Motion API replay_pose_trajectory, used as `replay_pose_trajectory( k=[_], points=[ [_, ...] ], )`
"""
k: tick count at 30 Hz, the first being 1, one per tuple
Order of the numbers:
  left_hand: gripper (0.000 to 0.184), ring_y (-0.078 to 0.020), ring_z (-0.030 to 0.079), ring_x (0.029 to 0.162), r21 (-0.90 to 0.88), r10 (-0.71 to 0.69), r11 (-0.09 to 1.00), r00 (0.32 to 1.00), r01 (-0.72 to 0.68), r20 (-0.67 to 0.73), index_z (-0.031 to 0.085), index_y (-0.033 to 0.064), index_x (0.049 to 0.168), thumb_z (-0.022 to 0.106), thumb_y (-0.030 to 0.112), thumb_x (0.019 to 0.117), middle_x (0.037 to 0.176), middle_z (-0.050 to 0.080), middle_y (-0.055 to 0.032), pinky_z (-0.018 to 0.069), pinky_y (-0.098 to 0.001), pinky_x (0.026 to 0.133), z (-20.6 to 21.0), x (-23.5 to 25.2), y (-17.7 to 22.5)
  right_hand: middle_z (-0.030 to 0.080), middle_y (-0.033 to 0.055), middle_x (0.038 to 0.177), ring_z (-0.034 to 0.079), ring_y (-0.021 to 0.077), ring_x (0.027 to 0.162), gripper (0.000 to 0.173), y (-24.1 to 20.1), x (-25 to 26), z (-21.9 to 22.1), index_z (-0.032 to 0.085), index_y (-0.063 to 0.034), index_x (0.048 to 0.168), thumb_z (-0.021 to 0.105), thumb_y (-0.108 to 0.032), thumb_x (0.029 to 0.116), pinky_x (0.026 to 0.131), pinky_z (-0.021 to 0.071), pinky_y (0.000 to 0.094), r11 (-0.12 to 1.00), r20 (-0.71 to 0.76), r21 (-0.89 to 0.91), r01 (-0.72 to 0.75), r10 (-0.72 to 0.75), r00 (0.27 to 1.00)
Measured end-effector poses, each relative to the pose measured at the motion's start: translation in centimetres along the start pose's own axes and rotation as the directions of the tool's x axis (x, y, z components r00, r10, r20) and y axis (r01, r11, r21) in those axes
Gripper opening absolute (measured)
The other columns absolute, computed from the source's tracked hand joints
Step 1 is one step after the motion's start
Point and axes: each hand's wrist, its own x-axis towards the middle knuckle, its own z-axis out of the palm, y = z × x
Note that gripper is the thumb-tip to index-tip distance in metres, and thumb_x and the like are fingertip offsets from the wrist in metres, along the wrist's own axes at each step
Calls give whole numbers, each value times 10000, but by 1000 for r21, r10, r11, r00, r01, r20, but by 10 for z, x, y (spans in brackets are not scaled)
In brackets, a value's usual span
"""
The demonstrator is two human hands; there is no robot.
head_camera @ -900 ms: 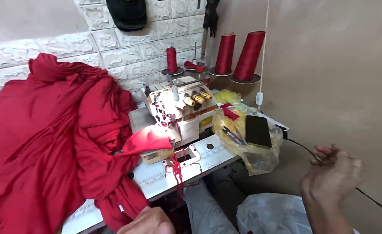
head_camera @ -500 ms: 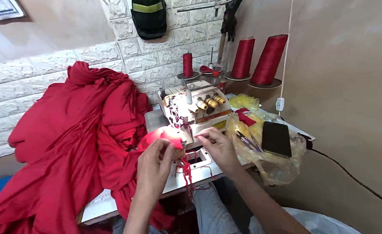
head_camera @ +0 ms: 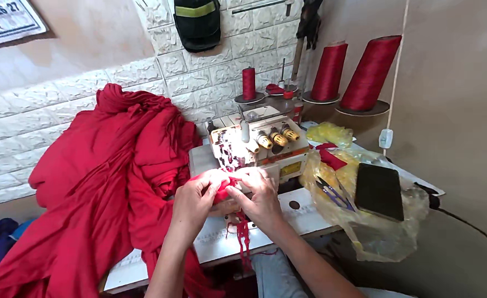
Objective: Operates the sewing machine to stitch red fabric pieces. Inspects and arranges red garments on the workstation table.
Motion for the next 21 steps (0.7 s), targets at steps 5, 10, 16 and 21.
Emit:
replay_pose_trajectory(
  k=[5,10,16,21],
  points=[
    [203,-8,636,722,-8,23,1000,988,-25,-151,756,129,937,609,246,1015,779,690,46,511,-241,688,8,-2,-2,706,58,1118,606,280,1116,384,-3,3,6,790,-145,1042,677,-491,918,941,436,532,999,11,5,-40,40,999],
    [202,4,574,651,84,176,984,924,-156,-339,735,75,874,616,186,994,720,642,25,459,-179,622,15,-2,-4,723,13,988,630,233,1042,284,-6,5,12,785,-155,956,670,-414,935,938,426,524,996,14,83,-46,45,999],
    [220,-45,619,685,154,236,970,892,-190,-385,724,45,869,608,181,997,749,661,-24,499,-199,648,14,-7,-15,713,53,1067,605,289,1119,274,-5,3,10,777,-134,982,705,-390,915,952,448,525,998,-24,19,-61,62,998],
    [170,-283,677,828,243,222,958,934,-155,-279,731,14,988,662,167,962,898,703,-129,536,-487,772,16,-7,-22,713,0,1045,591,241,1137,159,5,-1,10,791,-185,918,709,-321,903,976,427,490,997,-70,69,-30,35,997]
  ],
)
